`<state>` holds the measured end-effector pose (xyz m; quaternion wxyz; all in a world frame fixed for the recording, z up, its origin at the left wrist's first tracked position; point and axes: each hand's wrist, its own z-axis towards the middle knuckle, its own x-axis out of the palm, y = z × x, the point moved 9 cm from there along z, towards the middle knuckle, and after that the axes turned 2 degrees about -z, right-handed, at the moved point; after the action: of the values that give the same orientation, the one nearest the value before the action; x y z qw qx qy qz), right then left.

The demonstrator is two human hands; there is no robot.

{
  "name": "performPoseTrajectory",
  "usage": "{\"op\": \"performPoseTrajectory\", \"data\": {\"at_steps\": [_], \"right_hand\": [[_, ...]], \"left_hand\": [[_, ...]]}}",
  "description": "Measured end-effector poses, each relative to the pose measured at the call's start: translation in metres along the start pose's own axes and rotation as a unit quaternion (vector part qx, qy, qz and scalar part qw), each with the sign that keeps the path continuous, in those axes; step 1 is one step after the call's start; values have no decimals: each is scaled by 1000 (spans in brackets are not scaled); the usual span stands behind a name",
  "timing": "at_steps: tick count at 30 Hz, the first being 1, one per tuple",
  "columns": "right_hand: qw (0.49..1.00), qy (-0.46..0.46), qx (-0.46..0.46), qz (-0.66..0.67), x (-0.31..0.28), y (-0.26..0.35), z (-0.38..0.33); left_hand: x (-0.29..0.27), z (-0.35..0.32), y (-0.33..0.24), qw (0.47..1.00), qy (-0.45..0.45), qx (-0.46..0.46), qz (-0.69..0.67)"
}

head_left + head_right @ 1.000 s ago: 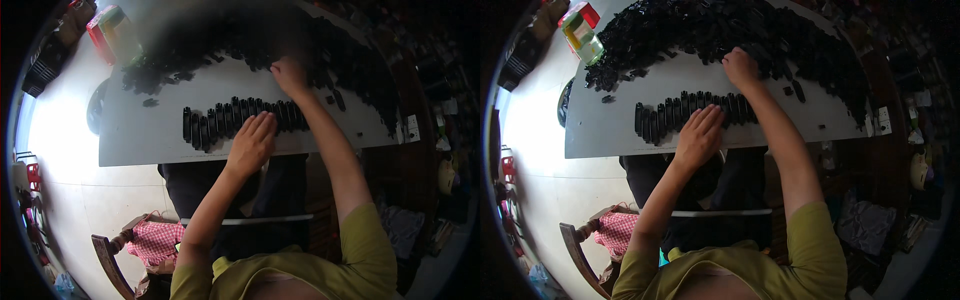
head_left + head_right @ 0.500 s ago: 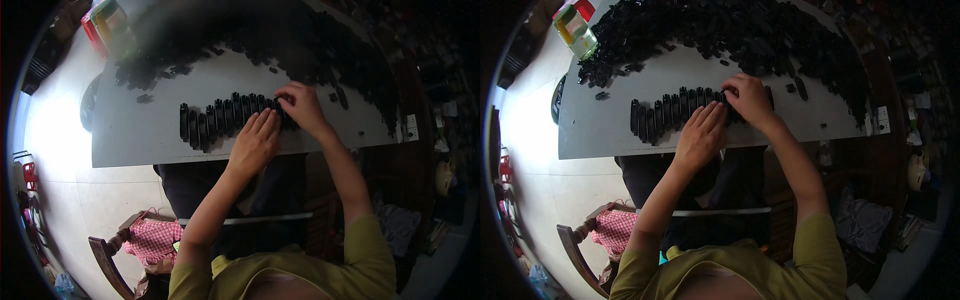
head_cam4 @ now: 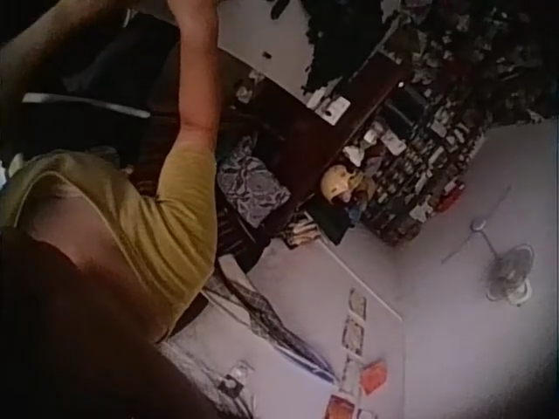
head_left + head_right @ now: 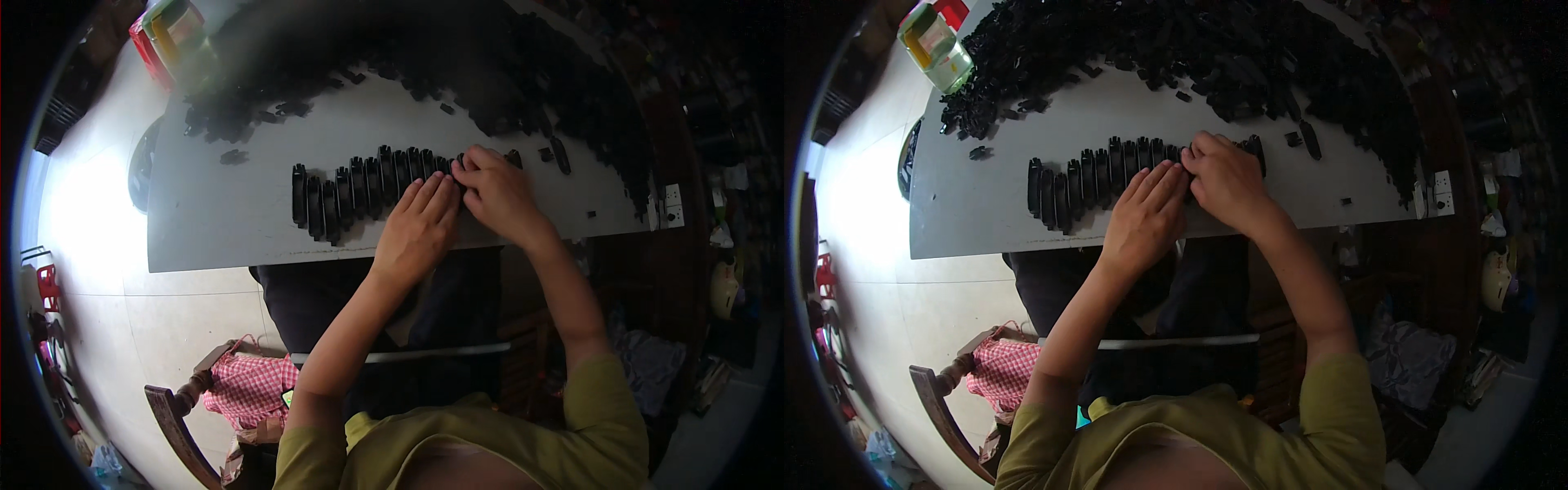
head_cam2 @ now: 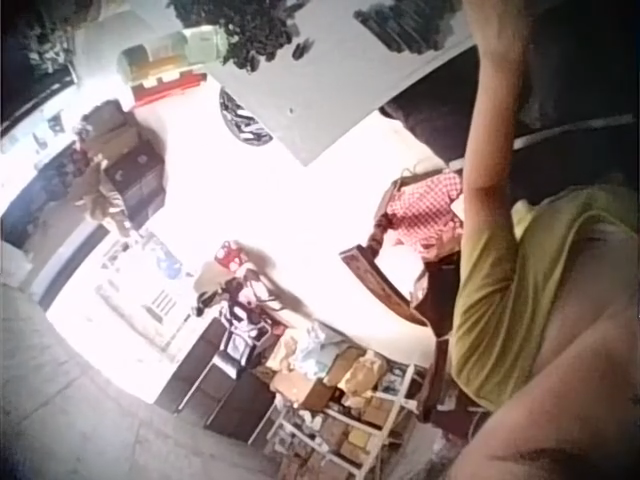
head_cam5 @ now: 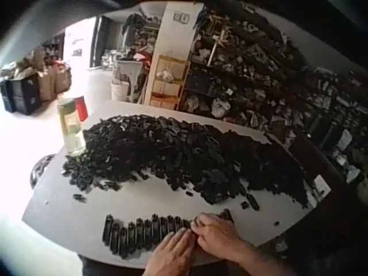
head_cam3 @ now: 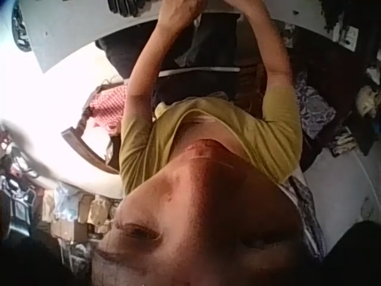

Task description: Sorting and arranging small black plastic components on a workbench.

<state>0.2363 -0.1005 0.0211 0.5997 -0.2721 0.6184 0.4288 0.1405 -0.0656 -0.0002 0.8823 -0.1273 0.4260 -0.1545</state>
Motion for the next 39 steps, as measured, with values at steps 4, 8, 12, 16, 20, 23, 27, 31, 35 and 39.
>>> {"op": "performPoseTrajectory", "data": {"at_steps": [4,8,12,16,20,23,27,31,35,39], "right_hand": [[999,4,-40,-26,-4,8,7],[994,-85,45,41,-9,-39,55],[983,-131,117,-50,14,-61,85],[988,-130,82,19,10,-51,81],[981,-90,32,167,-3,-20,40],[978,-75,20,192,1,-4,21],[989,-111,-11,95,3,-3,15],[993,-106,-9,46,5,5,16],[997,-50,-11,-53,10,17,18],[997,-28,-43,-52,4,33,9]], "left_hand": [[4,-4,3,1000,5,-3,1],[-1,-2,0,1000,-18,3,11],[-3,-5,0,999,-35,0,1],[-5,-6,3,999,-52,-8,0],[-6,-6,2,998,-55,-4,4],[-6,-9,3,998,-57,0,18],[-6,-5,0,998,-60,3,15],[-7,-6,2,998,-61,-12,7],[-5,-8,3,998,-55,-1,4],[-6,-5,0,999,-53,3,-9]]}}
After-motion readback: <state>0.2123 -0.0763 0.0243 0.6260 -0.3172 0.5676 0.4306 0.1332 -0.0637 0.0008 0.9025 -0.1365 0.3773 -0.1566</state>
